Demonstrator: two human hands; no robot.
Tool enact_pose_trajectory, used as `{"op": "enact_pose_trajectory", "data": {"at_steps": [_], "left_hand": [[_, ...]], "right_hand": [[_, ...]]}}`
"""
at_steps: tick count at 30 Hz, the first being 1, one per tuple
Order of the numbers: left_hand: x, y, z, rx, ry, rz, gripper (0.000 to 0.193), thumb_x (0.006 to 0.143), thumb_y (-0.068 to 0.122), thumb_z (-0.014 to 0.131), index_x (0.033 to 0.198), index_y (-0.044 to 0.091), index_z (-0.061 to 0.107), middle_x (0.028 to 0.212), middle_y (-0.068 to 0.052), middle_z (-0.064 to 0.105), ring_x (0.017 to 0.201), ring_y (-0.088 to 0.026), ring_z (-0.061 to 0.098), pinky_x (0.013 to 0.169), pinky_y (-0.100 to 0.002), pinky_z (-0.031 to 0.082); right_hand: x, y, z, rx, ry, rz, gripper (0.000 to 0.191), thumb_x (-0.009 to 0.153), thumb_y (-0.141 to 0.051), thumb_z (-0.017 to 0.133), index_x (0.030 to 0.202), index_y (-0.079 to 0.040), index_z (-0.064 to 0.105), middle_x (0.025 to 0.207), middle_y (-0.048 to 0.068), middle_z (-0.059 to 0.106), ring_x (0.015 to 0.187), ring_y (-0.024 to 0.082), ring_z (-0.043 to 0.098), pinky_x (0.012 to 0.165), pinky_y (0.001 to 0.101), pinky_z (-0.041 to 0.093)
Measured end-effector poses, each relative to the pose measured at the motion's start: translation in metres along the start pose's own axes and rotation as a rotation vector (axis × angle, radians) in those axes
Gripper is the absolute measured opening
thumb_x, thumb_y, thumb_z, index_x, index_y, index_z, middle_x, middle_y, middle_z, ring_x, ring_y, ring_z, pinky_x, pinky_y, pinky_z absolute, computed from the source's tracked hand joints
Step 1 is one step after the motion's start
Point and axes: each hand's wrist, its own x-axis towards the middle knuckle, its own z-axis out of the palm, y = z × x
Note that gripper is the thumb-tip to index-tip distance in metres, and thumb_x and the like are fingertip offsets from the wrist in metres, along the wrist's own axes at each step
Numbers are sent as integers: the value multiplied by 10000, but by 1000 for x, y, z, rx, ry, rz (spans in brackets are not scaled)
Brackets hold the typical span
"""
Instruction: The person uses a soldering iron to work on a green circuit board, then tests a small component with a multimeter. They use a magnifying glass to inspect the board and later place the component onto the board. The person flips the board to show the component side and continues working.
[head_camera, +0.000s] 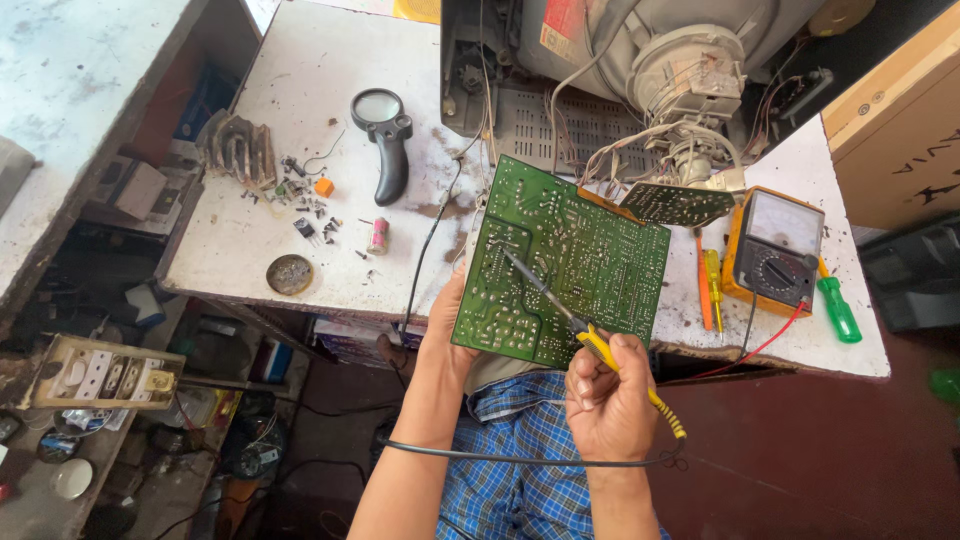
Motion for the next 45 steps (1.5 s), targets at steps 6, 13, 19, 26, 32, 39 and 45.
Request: {"op": "enact_pose_trajectory", "data": {"at_steps": [6, 13, 19, 26, 32, 39, 45], "left_hand": [[0, 1, 0, -24, 7, -12, 357, 988, 260, 634, 1280, 55, 625, 1093, -128, 739, 906, -242, 751, 744, -407, 653], [-2, 2, 3, 1, -22, -5, 333, 998, 218, 622, 1295, 68, 616, 1092, -121, 737, 903, -228, 750, 732, -389, 652], [-1, 1, 4, -5, 0, -12, 310, 1012, 226, 622, 1274, 61, 620, 1073, -121, 739, 885, -225, 750, 706, -381, 652], [1, 1, 2, -21, -14, -14, 303, 1012, 234, 602, 1245, 43, 624, 1080, -136, 735, 902, -237, 753, 741, -387, 654], [-1, 0, 3, -1, -67, -2, 302, 1023, 229, 599, 1255, 39, 625, 1097, -134, 735, 921, -232, 748, 757, -386, 647], [-8, -1, 12, 109, -100, 67, 339, 995, 253, 546, 1308, 143, 614, 1039, -78, 745, 832, -175, 747, 657, -340, 638], [9, -15, 5, 392, 54, 403, 70, 1061, 162, 551, 1036, 119, 502, 806, -43, 608, 648, -124, 596, 515, -297, 524]], "right_hand": [[0, -1, 3, 7, -19, -2, 174, 1018, -178, 558, 1018, -21, 634, 701, 145, 621, 514, 158, 525, 437, 243, 392], [-2, -1, 3, -8, 0, -6, 182, 1032, -179, 554, 1018, -13, 629, 705, 147, 619, 523, 161, 527, 440, 246, 389], [0, 0, 3, -3, -2, -6, 185, 1028, -183, 552, 1003, -16, 628, 699, 144, 620, 512, 161, 522, 440, 247, 389], [1, 1, 7, 7, -4, -9, 180, 1024, -177, 553, 1004, -14, 628, 697, 142, 619, 511, 159, 521, 436, 244, 382], [1, 2, 8, 2, 25, 21, 176, 1012, -188, 561, 992, -28, 630, 684, 132, 614, 498, 152, 520, 417, 241, 373], [3, -3, -16, 217, -94, 185, 236, 1049, -195, 555, 971, 16, 625, 700, 99, 579, 502, 106, 476, 408, 197, 370], [-10, -39, -76, 447, -228, 43, 225, 1080, -196, 540, 996, -3, 622, 737, 99, 566, 582, 130, 481, 470, 205, 402]]}}
